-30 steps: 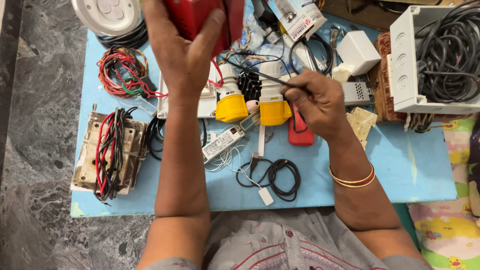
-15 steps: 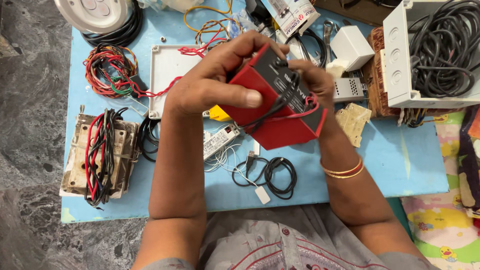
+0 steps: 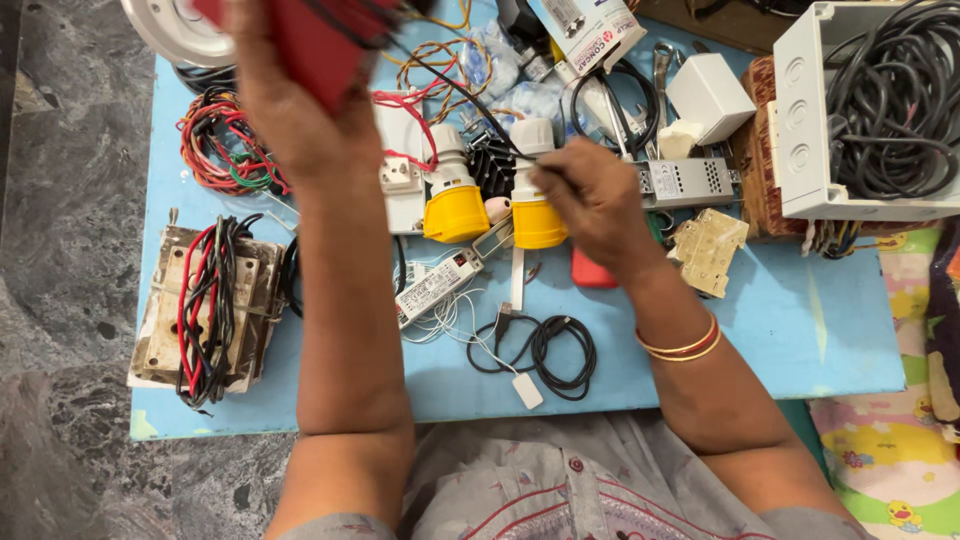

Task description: The person organizes and assembles various electrical components on a blue surface, handling wires, a red box unit, yellow and white plug housings, and small white terminal blocks by hand.

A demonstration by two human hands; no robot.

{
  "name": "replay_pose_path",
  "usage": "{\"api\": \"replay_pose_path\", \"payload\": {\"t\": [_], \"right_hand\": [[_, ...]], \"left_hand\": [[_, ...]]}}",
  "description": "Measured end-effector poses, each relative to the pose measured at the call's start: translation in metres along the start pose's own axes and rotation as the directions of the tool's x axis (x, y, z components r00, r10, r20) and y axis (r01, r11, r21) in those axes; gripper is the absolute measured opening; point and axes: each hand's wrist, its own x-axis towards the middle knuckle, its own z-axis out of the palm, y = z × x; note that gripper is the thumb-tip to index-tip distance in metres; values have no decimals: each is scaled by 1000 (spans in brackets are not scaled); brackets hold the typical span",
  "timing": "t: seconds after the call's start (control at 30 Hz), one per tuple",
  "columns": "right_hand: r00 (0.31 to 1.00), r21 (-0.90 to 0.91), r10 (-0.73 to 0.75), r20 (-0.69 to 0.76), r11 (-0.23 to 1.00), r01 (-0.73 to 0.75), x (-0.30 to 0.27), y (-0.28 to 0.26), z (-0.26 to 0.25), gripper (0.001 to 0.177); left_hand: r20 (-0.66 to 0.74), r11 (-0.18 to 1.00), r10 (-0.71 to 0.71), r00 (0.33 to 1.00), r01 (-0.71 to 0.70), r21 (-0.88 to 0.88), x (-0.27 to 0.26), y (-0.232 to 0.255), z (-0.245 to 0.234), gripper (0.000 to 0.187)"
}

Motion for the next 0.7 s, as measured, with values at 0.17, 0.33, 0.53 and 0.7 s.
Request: {"api": "replay_pose_path", "payload": {"t": [0.17,0.33,0.53,0.7], "right_hand": [[981,72,112,-158,992,-102,0,5,-23,18],[939,-231,-244,-241,954,189,-8,-10,-20,24],[867,-347,-283,-410,928,139,-10,-9,-29,25],[937,-35,20,-348,999,-34,-13,14,-33,27]], "left_hand": [[53,991,133,990,-132,-29,20,52,-26,42],[65,832,255,965,-253,494,10,36,-5,36],[620,442,-134,773,-513,736,-30,23,55,57],[549,435,-753,362,-352,829,-53,14,85,74]]}}
